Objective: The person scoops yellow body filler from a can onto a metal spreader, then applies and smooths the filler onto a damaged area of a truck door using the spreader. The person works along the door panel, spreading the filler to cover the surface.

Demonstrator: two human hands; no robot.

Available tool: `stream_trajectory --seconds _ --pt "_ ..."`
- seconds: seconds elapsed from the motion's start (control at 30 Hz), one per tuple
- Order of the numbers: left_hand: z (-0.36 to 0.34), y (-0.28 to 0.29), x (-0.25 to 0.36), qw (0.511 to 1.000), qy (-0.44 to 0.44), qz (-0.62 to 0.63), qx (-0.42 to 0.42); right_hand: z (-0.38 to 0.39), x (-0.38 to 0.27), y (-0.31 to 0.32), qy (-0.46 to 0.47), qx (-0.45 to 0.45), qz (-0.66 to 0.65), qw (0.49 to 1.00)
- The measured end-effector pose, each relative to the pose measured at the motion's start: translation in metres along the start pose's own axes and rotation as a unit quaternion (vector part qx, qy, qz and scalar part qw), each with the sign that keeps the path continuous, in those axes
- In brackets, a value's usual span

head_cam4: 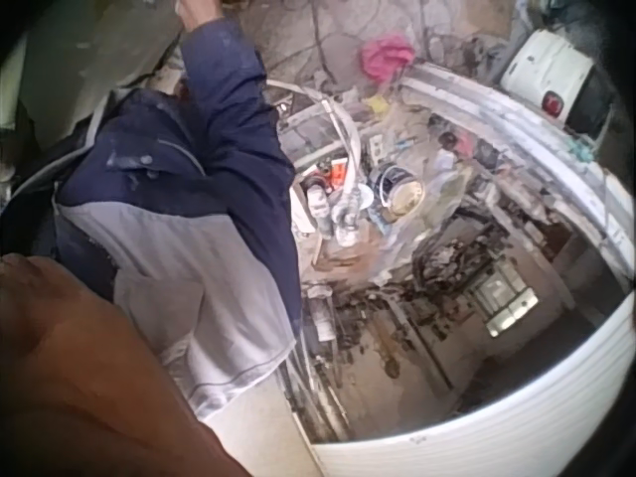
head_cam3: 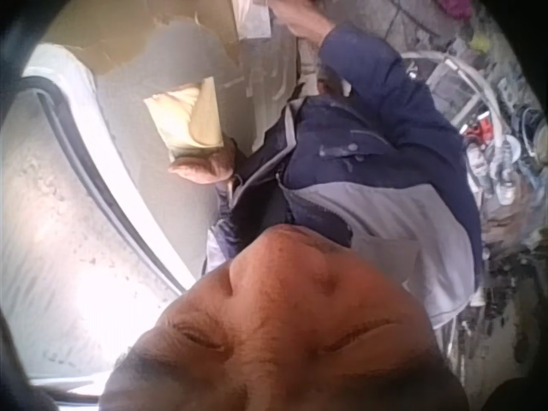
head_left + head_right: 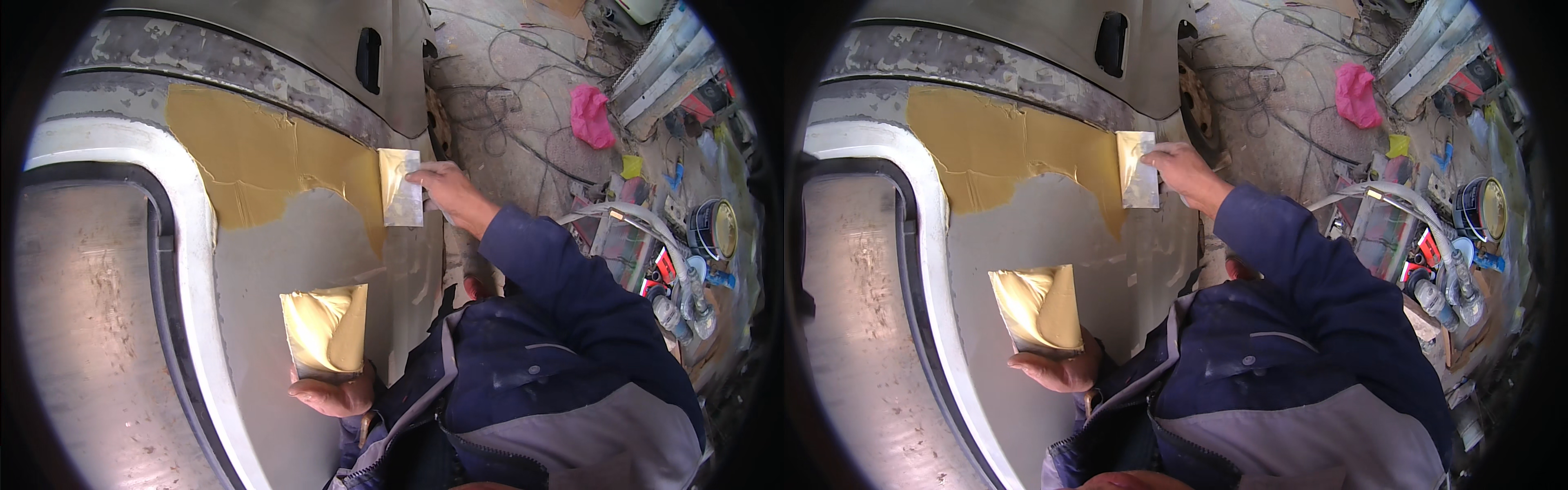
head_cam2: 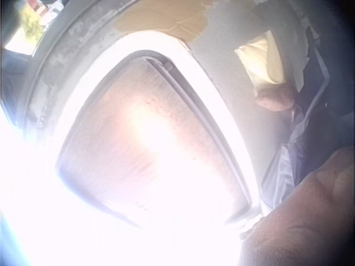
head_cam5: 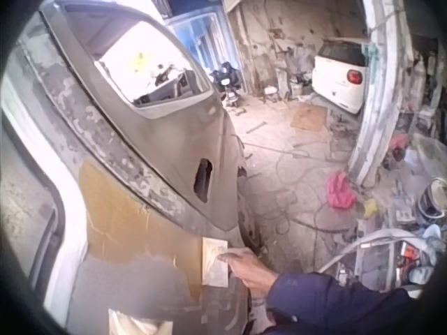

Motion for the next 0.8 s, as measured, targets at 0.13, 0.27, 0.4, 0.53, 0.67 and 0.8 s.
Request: stream_trajectory --seconds 0.13,0.27,0.4,0.53,0.67,0.8 --pt "0.007 0.011 -0.002 0.999 0.01 -0.013 0.031 0.002 0.011 0.008 -0.056 0.05 0.036 0.997" --pt "0.003 0.032 -0.005 0.998 0.02 -0.007 -0.062 0.0 0.013 -0.011 -0.056 0.053 0.065 0.995" --pt "0.006 0.032 -0.009 0.981 -0.037 -0.18 -0.06 0.003 -0.012 -0.034 -0.044 0.026 0.076 0.996" --pt "0.001 0.014 0.002 0.986 0.036 0.027 -0.159 0.01 -0.045 -0.06 -0.013 0.009 0.084 0.996" --pt "-0.002 0.002 0.009 0.984 0.05 0.049 -0.164 0.013 -0.076 -0.08 0.017 0.0 0.097 0.995" --pt "-0.003 0.003 0.003 0.987 0.009 -0.019 -0.157 0.004 -0.103 -0.096 0.049 -0.012 0.141 0.989"
Point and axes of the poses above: each hand's wrist, its own z-axis away from the middle knuckle, its own y-axis out of the back of the hand, x = y × z, the point moved 1 cm from there along -z, towards the middle knuckle, and after that the axes turned 4 degrees about -x, right-handed, at the moved point
